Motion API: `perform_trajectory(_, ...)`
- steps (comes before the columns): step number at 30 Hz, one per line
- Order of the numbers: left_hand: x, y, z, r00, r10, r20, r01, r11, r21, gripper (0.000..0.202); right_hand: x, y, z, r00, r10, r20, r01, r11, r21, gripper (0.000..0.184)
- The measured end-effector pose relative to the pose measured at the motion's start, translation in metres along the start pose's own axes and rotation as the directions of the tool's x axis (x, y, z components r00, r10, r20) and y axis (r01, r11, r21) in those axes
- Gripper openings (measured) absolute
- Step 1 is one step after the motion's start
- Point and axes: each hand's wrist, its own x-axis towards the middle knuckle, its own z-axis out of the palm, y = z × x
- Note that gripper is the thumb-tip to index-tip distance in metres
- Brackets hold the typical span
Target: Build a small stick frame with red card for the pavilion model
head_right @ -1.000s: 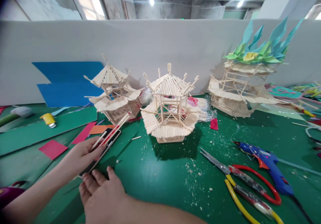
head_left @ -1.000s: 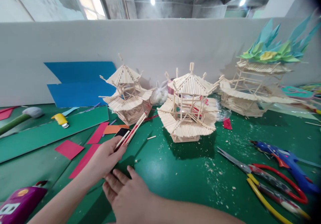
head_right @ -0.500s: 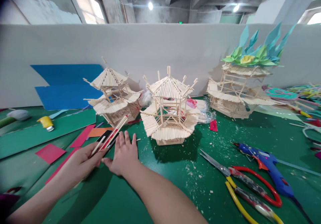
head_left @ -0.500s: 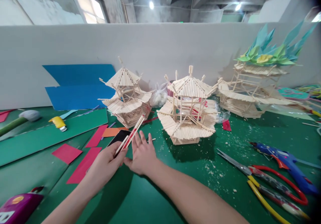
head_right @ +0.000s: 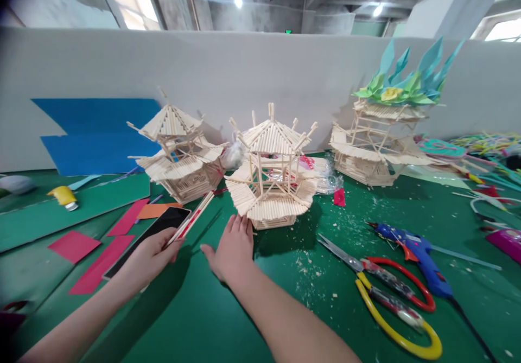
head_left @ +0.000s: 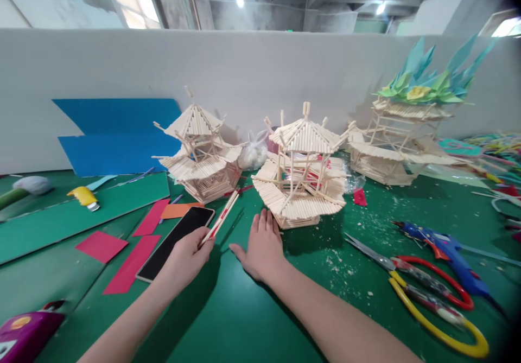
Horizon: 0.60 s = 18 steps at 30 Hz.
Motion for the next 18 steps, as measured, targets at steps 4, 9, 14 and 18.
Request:
perform_trajectory(4,0.002,0.002,0.006,1.0,0.0,-0.014,0.002,0.995,0.102,0.023,-0.048,0.03,-0.013,0.997,-0.067,0.045,0.067,0.998,-0.007,0.092)
perform_trajectory(9,0.004,0.001,0.009,0.999,0.002,-0.043,0.005,0.986,0.167,0.02,-0.086,0.071,-0.037,0.995,-0.054,0.081,0.061,0.994,-0.086,0.085)
perform_trajectory(14,0.007,-0.001,0.004,0.994,0.003,-0.109,0.016,0.986,0.168,0.019,-0.084,0.038,-0.044,0.94,-0.336,0.053,0.336,0.942,0.008,0.063)
perform_trajectory(18,0.007,-0.003,-0.007,0.982,-0.049,-0.183,0.072,0.99,0.125,0.021,-0.044,-0.016,-0.018,0.877,-0.478,0.058,0.471,0.876,0.104,0.061)
